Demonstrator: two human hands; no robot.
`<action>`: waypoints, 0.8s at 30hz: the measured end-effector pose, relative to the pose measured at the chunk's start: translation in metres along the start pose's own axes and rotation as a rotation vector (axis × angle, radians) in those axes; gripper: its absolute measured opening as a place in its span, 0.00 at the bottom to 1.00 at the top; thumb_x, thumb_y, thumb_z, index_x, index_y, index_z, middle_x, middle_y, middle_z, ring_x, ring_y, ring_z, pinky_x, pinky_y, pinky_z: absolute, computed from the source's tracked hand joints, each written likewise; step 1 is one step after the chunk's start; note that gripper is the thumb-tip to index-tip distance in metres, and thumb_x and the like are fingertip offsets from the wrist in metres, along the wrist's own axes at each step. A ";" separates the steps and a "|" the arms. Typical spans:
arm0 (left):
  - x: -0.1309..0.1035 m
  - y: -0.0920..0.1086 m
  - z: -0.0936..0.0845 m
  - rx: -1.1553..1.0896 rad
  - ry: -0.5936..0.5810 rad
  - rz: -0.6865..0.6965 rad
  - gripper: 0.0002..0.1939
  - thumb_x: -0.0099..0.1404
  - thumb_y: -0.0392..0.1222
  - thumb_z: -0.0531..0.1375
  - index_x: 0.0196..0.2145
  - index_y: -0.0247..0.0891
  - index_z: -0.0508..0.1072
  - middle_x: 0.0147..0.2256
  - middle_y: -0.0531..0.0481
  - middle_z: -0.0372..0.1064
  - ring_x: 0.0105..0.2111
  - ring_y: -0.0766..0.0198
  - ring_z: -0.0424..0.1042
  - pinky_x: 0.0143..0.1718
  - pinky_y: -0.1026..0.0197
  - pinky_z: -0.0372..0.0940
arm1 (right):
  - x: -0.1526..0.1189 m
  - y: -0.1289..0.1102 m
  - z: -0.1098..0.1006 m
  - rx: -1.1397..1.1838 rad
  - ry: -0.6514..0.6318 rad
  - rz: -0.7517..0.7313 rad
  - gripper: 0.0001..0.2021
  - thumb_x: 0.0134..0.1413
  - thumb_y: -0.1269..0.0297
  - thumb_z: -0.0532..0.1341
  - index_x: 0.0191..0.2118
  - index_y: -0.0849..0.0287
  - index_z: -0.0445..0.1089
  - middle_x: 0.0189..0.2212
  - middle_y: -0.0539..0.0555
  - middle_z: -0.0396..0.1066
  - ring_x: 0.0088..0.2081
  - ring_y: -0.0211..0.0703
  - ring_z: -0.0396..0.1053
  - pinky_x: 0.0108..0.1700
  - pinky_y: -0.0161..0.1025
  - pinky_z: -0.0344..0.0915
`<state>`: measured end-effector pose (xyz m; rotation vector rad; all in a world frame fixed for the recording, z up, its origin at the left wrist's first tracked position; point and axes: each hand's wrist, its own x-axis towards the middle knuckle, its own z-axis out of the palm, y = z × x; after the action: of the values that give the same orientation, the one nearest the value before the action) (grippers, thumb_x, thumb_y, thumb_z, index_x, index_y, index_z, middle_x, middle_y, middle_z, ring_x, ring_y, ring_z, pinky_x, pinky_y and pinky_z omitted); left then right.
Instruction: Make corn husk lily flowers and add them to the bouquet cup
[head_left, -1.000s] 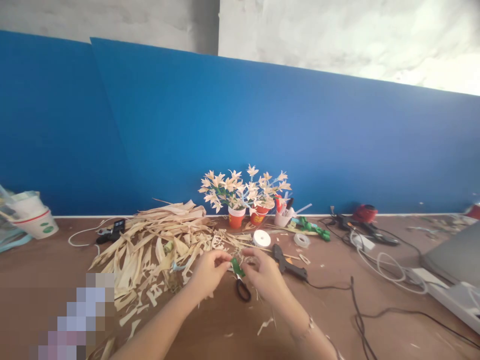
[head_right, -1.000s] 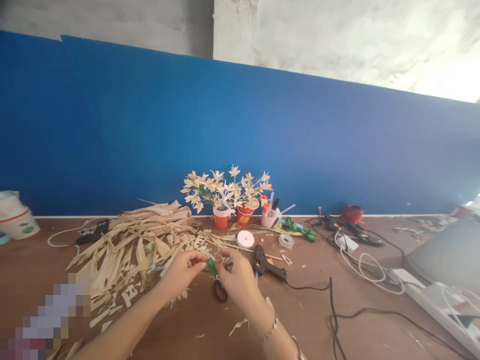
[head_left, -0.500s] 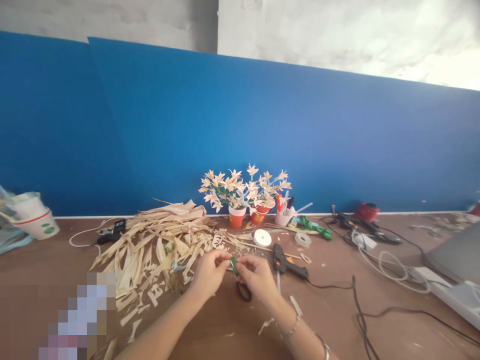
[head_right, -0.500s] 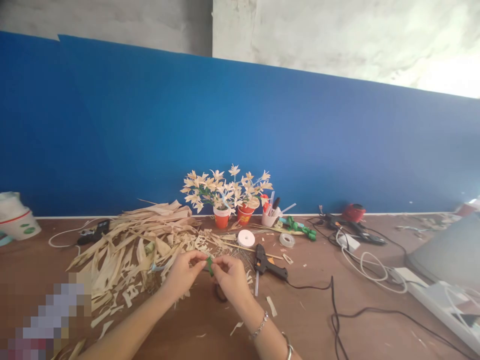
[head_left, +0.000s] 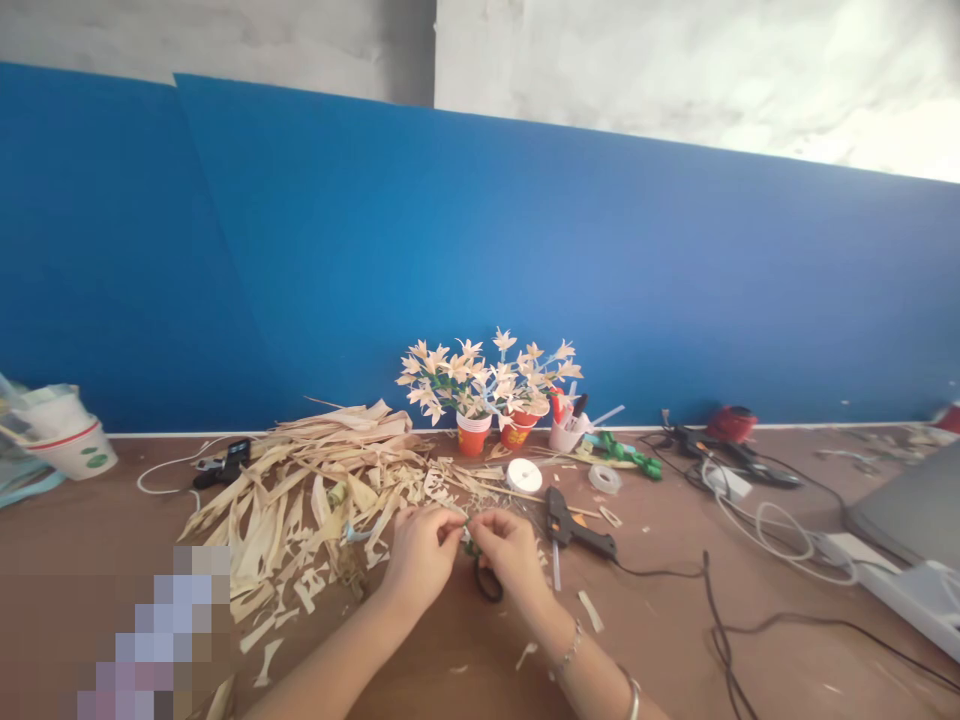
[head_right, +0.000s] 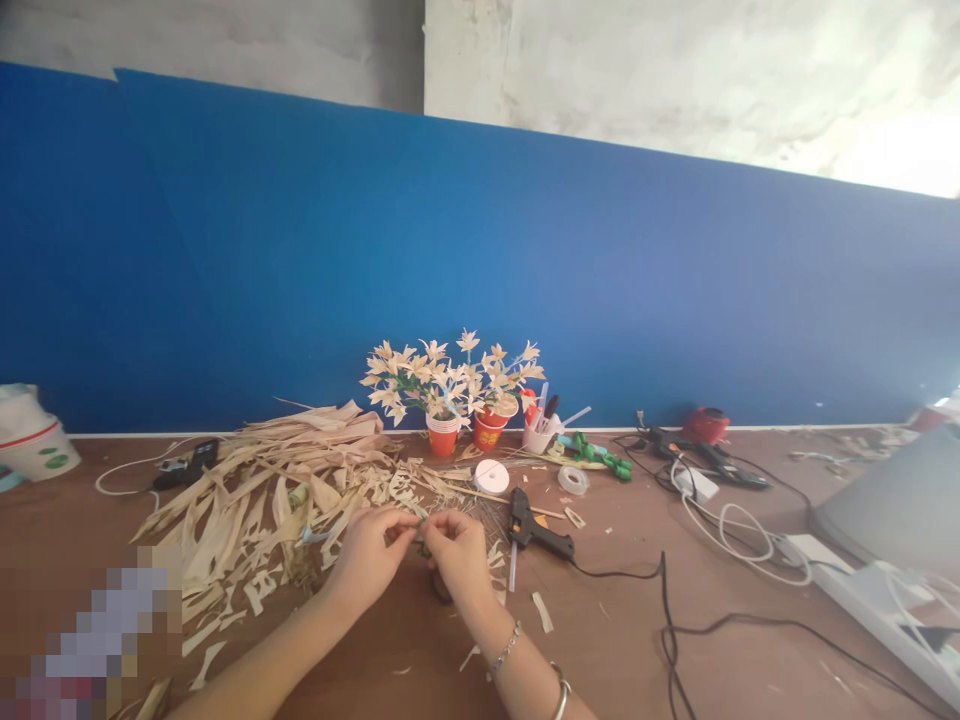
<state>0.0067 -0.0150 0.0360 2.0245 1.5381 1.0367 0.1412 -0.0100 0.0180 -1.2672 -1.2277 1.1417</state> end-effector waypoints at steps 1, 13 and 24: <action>0.000 0.001 -0.001 -0.003 -0.001 -0.002 0.08 0.55 0.31 0.57 0.28 0.40 0.75 0.27 0.51 0.74 0.29 0.60 0.70 0.42 0.54 0.58 | -0.001 -0.001 0.001 0.002 0.002 -0.010 0.14 0.40 0.55 0.63 0.21 0.62 0.67 0.15 0.47 0.63 0.15 0.32 0.57 0.17 0.30 0.55; 0.005 -0.005 0.002 -0.372 -0.117 -0.172 0.07 0.54 0.37 0.58 0.29 0.35 0.76 0.28 0.49 0.75 0.30 0.61 0.71 0.34 0.62 0.64 | 0.002 -0.004 0.000 0.090 -0.009 0.021 0.10 0.37 0.60 0.61 0.19 0.61 0.63 0.13 0.44 0.59 0.14 0.30 0.53 0.18 0.29 0.51; 0.010 -0.005 -0.010 -0.368 -0.304 -0.201 0.13 0.56 0.43 0.55 0.23 0.35 0.75 0.20 0.53 0.68 0.23 0.65 0.65 0.26 0.65 0.58 | -0.005 -0.006 -0.006 -0.087 -0.133 -0.030 0.10 0.42 0.58 0.61 0.22 0.60 0.63 0.14 0.44 0.59 0.15 0.31 0.56 0.18 0.29 0.51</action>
<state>-0.0027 -0.0054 0.0425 1.6483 1.2563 0.8186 0.1463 -0.0157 0.0244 -1.2488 -1.4035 1.1780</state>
